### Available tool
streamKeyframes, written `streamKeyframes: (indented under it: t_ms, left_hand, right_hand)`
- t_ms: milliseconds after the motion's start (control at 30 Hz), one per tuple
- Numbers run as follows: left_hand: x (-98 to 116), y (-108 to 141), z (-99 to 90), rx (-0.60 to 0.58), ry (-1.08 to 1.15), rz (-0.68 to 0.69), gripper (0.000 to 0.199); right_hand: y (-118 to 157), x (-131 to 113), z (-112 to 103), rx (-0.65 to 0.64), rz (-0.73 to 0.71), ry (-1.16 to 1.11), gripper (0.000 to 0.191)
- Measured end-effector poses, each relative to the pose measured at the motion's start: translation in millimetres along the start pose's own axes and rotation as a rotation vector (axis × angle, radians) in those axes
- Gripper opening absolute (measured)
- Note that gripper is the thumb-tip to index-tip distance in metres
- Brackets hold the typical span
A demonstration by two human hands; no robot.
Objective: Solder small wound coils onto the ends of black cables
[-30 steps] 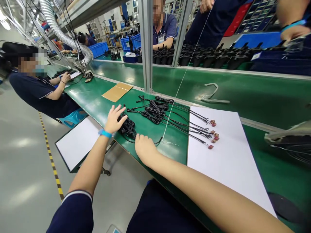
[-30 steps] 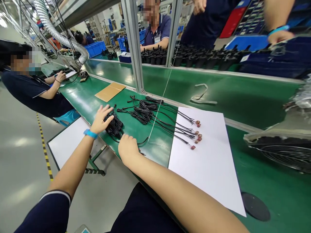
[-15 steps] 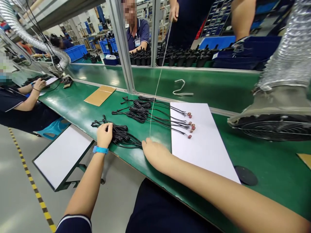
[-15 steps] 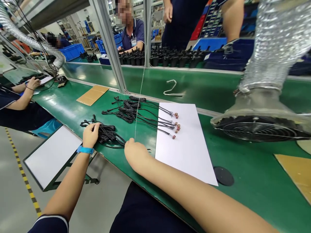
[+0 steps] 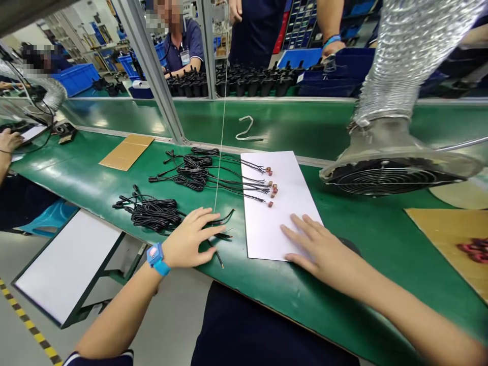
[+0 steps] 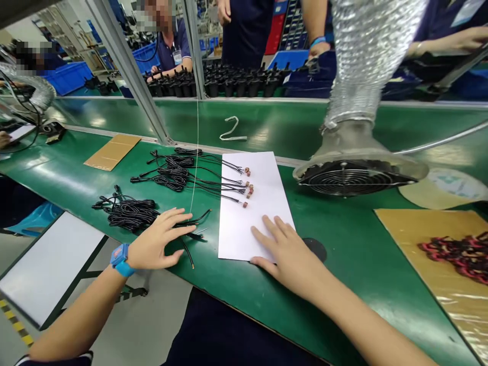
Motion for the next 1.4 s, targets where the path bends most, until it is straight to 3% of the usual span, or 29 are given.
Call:
streamKeyframes:
  t_ms: [67, 133, 233, 300, 400, 533, 800, 1167, 1400]
  left_hand:
    - [2.9, 0.2, -5.5, 0.01, 0.023, -0.024, 0.057]
    - [2.1, -3.8, -11.5, 0.105, -0.023, -0.05, 0.054]
    - [-2.1, -32.4, -8.9, 0.188, -0.141, -0.017, 0.04]
    - [-7.1, -65.5, 3.4, 0.108, -0.222, 0.053, 0.034]
    - [-19.8, -117.5, 28.6, -0.111, -0.415, 0.116, 0.031]
    - [-38.6, -158.7, 51.0, -0.168, -0.487, 0.151, 0.022]
    - [-55.0, -173.0, 60.4, -0.185, -0.528, 0.187, 0.023]
    - [-80.1, -205.6, 58.7, -0.181, -0.561, 0.127, 0.023]
    - [-73.2, -198.0, 60.6, -0.15, -0.49, 0.117, 0.019]
  right_hand:
    - [1.3, -13.9, -0.4, 0.0, 0.039, 0.002, 0.068]
    - [1.4, -27.0, -2.2, 0.021, 0.074, 0.01, 0.071]
    - [0.7, -39.9, -3.8, 0.05, 0.101, 0.021, 0.065]
    - [-0.1, -45.0, -4.8, 0.063, 0.111, 0.021, 0.063]
    - [-2.4, -50.9, -8.6, 0.059, 0.119, 0.026, 0.061]
    - [-6.0, -56.5, -17.3, 0.008, 0.127, 0.035, 0.06]
    - [-7.9, -58.8, -19.4, -0.031, 0.148, 0.017, 0.061]
    - [-5.2, -58.9, -11.6, 0.044, 0.133, -0.005, 0.062]
    - [-5.3, -58.3, -15.3, 0.039, 0.125, 0.005, 0.061]
Point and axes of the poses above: each hand's wrist, its own y-axis away from the middle knuckle, its own z-axis out of the palm, x = y × z, the point moved 1 cm from there along -y, towards the middle knuckle, and after that the axes turned 11 degrees about z, right-handed, at the moved point
